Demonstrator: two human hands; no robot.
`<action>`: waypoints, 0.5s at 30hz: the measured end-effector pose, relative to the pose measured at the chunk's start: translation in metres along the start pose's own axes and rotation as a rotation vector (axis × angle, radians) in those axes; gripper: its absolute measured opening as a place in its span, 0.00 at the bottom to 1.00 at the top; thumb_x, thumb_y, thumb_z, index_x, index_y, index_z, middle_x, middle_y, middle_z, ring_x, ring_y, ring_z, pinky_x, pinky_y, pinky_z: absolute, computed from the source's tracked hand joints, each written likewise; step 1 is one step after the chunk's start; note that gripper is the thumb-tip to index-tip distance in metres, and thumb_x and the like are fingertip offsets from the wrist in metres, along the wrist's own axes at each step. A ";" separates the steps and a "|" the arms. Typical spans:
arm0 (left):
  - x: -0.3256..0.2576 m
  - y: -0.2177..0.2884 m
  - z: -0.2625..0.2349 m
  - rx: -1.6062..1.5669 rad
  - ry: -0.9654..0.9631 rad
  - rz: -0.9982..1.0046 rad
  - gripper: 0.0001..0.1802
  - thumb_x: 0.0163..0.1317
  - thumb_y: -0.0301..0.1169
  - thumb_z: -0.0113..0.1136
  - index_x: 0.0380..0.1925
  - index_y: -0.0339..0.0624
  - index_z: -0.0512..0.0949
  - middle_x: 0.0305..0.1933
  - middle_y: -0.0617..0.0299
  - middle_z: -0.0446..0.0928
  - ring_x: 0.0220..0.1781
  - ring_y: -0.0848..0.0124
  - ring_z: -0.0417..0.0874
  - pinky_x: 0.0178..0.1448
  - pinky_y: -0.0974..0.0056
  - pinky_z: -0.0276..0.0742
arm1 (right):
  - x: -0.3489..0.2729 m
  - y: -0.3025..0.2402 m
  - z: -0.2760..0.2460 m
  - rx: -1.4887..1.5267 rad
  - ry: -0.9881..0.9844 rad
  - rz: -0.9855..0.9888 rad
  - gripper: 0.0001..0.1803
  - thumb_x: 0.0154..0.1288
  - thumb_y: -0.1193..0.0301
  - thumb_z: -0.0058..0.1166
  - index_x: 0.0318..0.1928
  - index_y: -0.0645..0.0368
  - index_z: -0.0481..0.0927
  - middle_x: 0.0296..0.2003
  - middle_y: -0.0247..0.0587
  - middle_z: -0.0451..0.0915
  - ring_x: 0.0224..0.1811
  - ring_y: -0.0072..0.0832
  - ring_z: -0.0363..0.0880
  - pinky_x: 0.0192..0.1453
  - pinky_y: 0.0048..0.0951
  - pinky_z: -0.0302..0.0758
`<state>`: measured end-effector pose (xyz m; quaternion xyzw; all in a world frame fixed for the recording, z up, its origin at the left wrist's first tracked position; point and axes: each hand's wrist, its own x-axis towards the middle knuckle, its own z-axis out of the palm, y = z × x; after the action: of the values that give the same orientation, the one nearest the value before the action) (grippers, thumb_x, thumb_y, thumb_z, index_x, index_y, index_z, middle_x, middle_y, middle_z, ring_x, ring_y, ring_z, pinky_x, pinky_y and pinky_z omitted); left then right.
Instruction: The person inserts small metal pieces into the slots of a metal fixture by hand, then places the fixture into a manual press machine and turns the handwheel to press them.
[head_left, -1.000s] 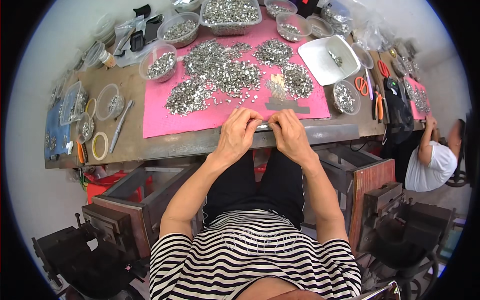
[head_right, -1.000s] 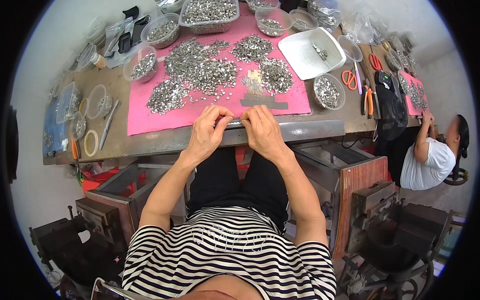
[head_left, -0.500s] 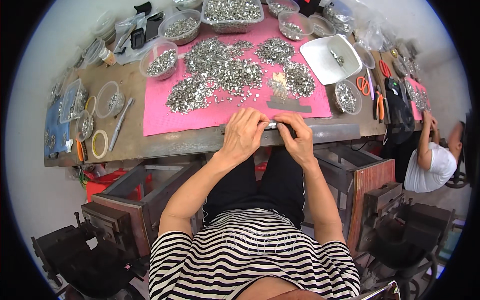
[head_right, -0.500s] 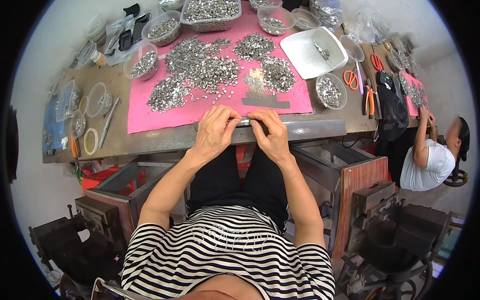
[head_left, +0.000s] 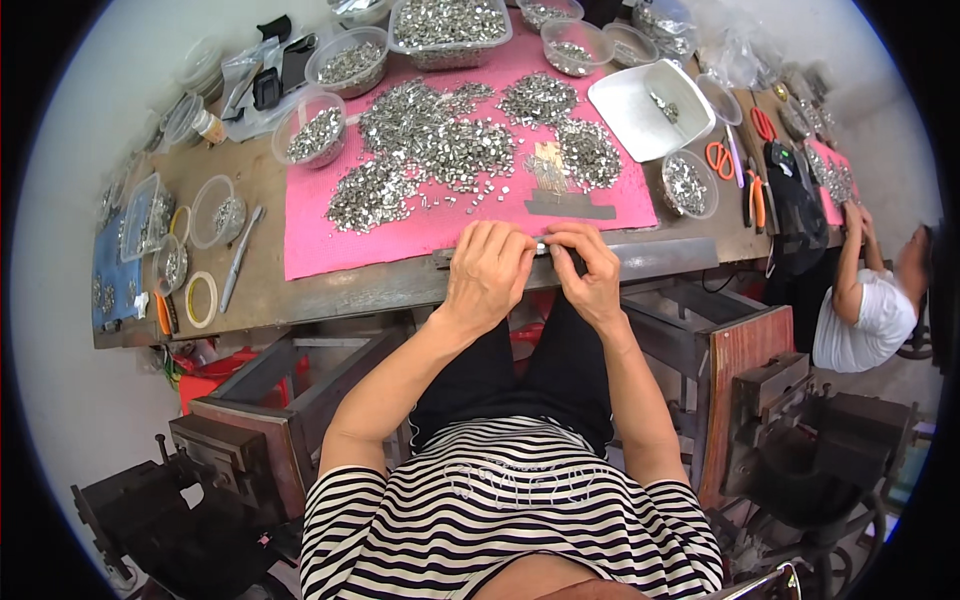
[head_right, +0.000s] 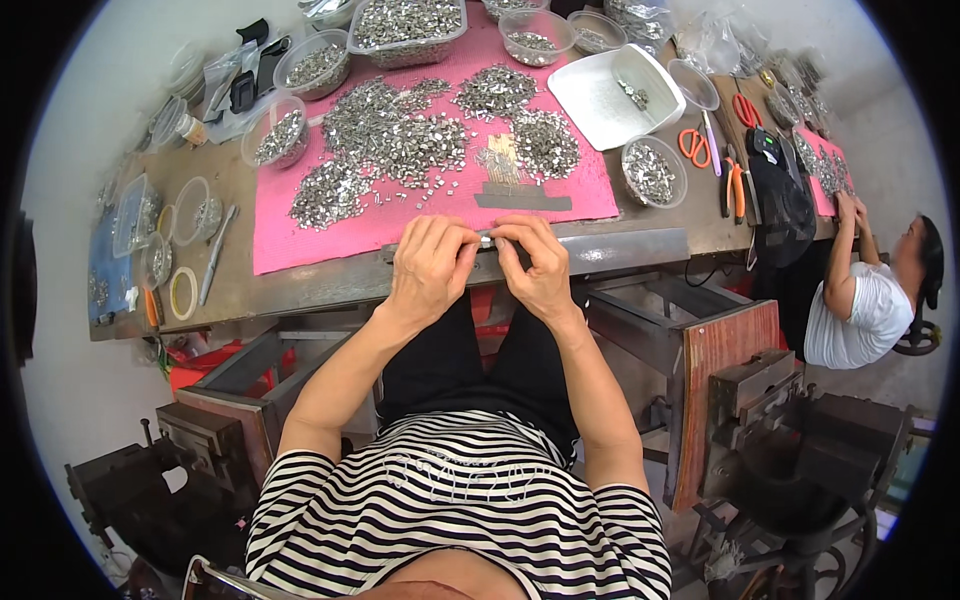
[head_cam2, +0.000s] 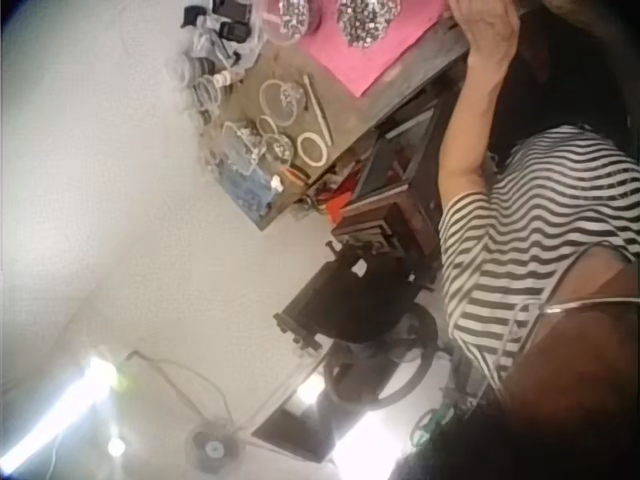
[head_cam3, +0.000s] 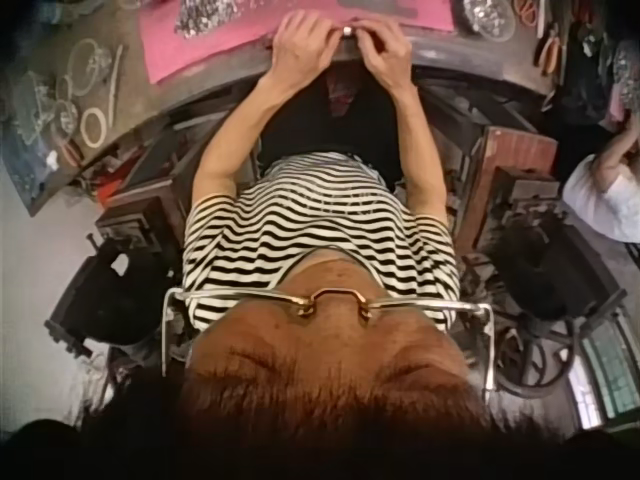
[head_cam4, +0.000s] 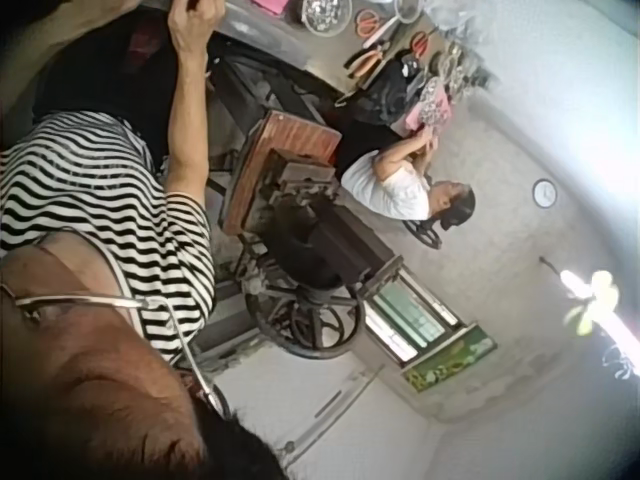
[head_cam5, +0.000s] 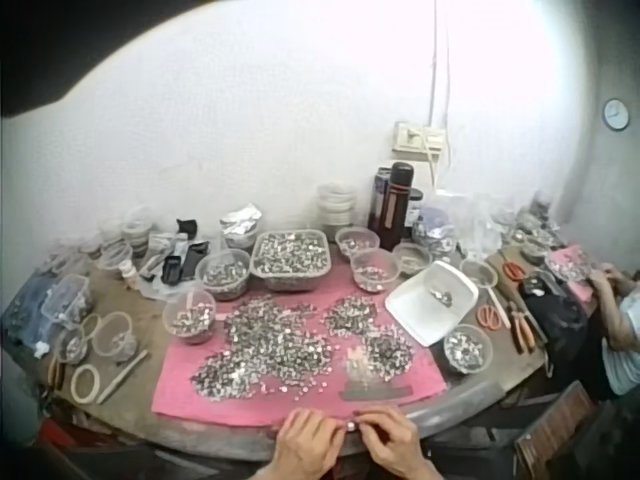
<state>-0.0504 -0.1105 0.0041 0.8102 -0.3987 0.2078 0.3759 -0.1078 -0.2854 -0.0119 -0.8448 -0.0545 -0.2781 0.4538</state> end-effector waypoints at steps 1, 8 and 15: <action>0.000 -0.001 0.001 0.010 -0.005 -0.006 0.08 0.58 0.23 0.67 0.37 0.40 0.79 0.39 0.58 0.79 0.44 0.57 0.80 0.52 0.53 0.73 | 0.001 0.000 0.001 -0.003 0.008 0.001 0.08 0.62 0.83 0.61 0.42 0.63 0.85 0.44 0.45 0.85 0.46 0.40 0.84 0.50 0.36 0.79; -0.017 -0.019 -0.016 0.022 -0.048 -0.024 0.23 0.58 0.35 0.72 0.53 0.42 0.79 0.48 0.55 0.79 0.52 0.55 0.77 0.60 0.48 0.68 | 0.004 0.005 -0.006 0.038 -0.118 0.021 0.15 0.61 0.78 0.65 0.49 0.62 0.84 0.47 0.45 0.85 0.51 0.40 0.83 0.57 0.37 0.77; -0.041 -0.048 -0.061 0.166 -0.100 -0.163 0.26 0.54 0.41 0.77 0.52 0.44 0.82 0.47 0.57 0.76 0.52 0.57 0.73 0.59 0.53 0.64 | 0.018 -0.004 -0.033 -0.228 -0.331 -0.106 0.33 0.54 0.72 0.73 0.62 0.57 0.79 0.53 0.46 0.80 0.56 0.48 0.79 0.61 0.41 0.76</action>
<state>-0.0386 -0.0243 -0.0048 0.8778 -0.3311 0.1680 0.3028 -0.1084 -0.3120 0.0148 -0.9209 -0.1409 -0.1633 0.3246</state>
